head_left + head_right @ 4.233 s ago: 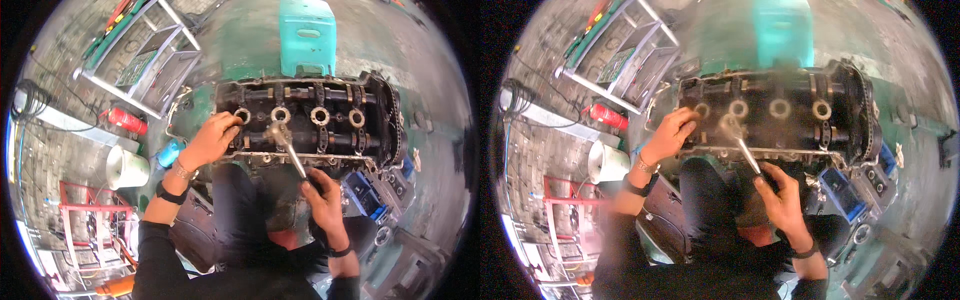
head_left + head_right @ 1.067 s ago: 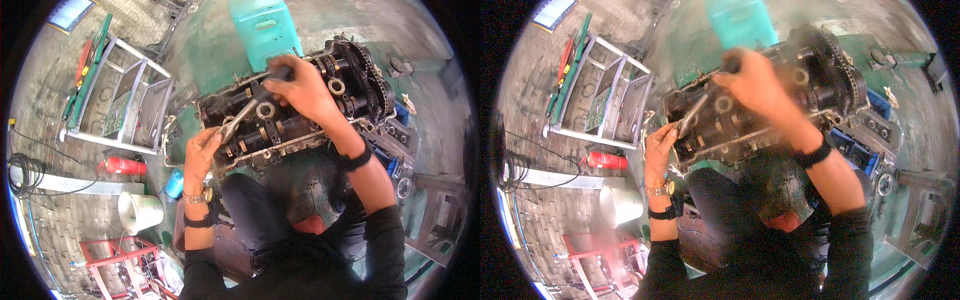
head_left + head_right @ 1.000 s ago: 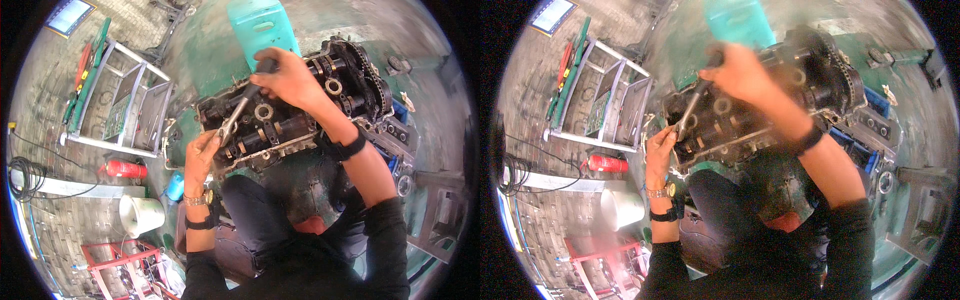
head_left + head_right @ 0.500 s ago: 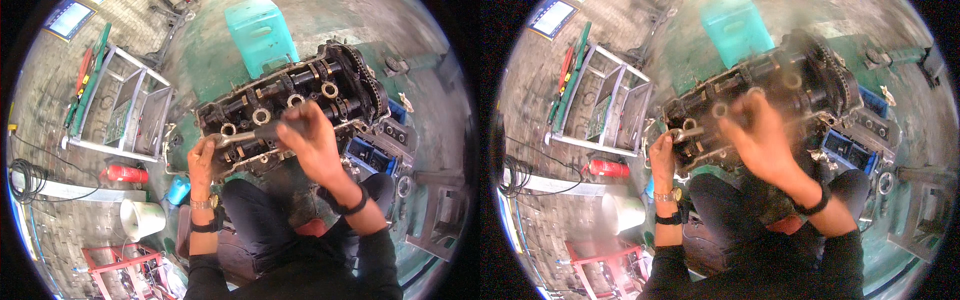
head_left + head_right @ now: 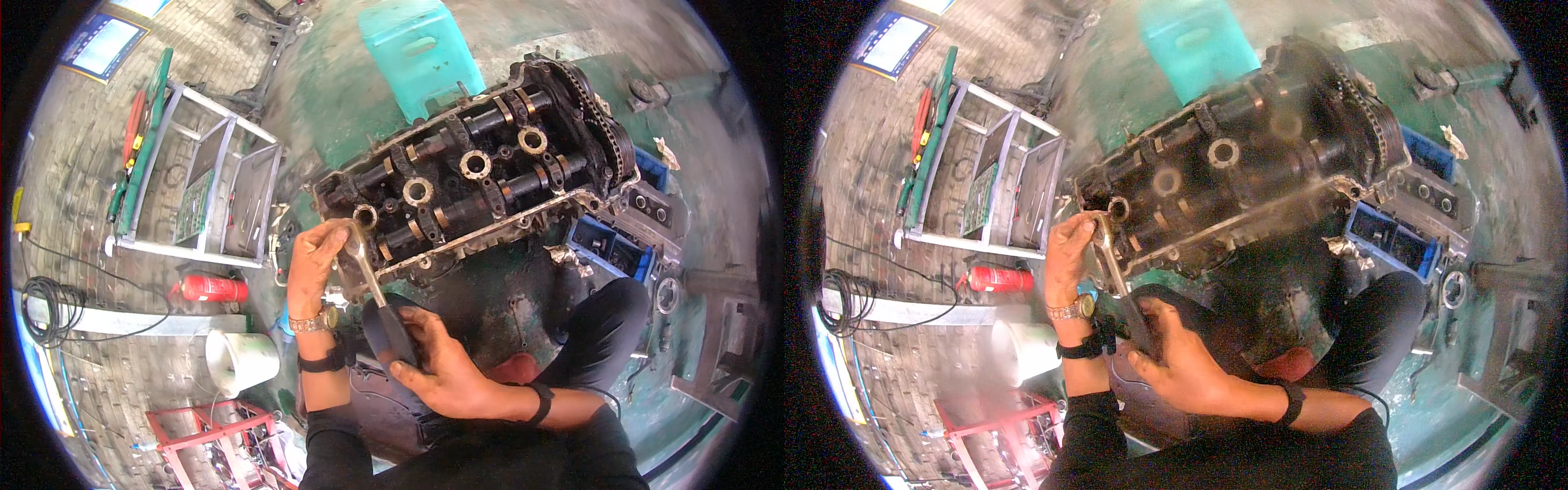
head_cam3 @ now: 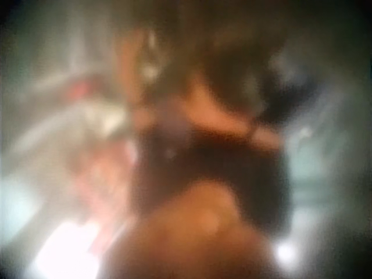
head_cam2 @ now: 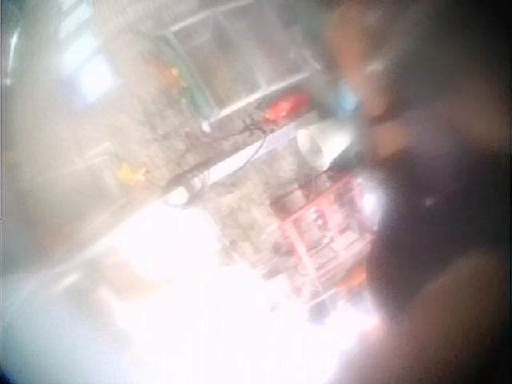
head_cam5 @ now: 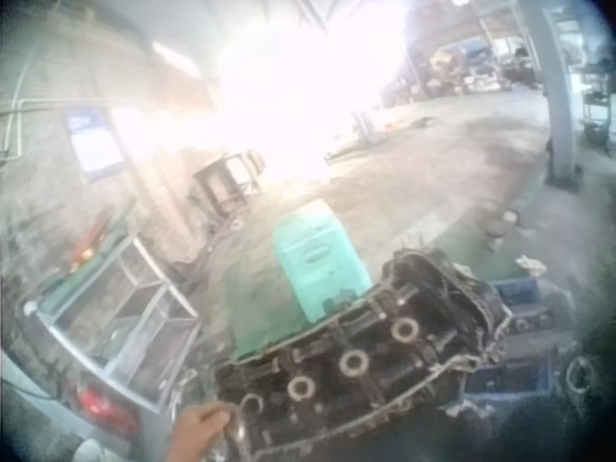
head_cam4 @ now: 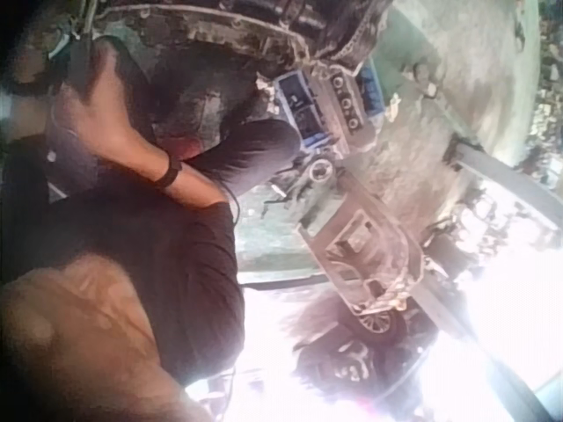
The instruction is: The person uses a ratchet wrench to loosen and remove bolts from a disassembled engine cylinder head resting on a stand. They repeatedly reposition the tool and remove each bolt by hand, placing them aside in a parts tray.
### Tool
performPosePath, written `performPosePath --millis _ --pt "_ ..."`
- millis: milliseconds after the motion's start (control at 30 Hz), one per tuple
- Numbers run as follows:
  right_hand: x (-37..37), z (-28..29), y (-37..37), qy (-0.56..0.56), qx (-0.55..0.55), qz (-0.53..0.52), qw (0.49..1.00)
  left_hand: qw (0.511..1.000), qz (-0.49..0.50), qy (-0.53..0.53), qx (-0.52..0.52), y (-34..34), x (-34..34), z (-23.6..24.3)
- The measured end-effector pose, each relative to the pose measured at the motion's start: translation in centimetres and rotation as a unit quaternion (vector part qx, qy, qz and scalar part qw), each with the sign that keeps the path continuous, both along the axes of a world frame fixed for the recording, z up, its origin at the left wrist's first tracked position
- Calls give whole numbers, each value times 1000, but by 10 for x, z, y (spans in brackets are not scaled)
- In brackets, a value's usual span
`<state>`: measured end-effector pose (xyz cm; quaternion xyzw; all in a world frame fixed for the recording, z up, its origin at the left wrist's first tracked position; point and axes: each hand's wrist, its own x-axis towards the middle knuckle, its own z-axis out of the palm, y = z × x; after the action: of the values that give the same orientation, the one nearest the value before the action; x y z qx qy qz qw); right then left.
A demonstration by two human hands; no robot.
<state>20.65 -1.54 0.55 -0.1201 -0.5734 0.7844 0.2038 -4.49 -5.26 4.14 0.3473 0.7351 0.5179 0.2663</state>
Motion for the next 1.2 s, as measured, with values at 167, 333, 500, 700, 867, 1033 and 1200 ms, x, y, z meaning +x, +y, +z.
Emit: performPosePath --millis 167,333,500,700,867,1033,1200 --pt "1 -5 4 -46 69 50 995 998 -21 48 -25 3 3 9" --pt "19 -2 53 -89 39 0 995 998 -14 51 -32 2 9 11" --pt "18 15 110 -74 153 -87 982 999 -22 39 -5 2 7 6" --pt "-26 39 168 -35 316 -192 928 999 19 39 1 -3 11 2" --pt "-37 45 167 -28 290 -205 935 998 34 47 20 -5 14 -2" --pt "8 42 131 -34 251 -106 962 999 37 33 22 -5 3 -8" --pt "19 31 75 -41 152 -26 987 999 26 14 19 -6 -11 -13"
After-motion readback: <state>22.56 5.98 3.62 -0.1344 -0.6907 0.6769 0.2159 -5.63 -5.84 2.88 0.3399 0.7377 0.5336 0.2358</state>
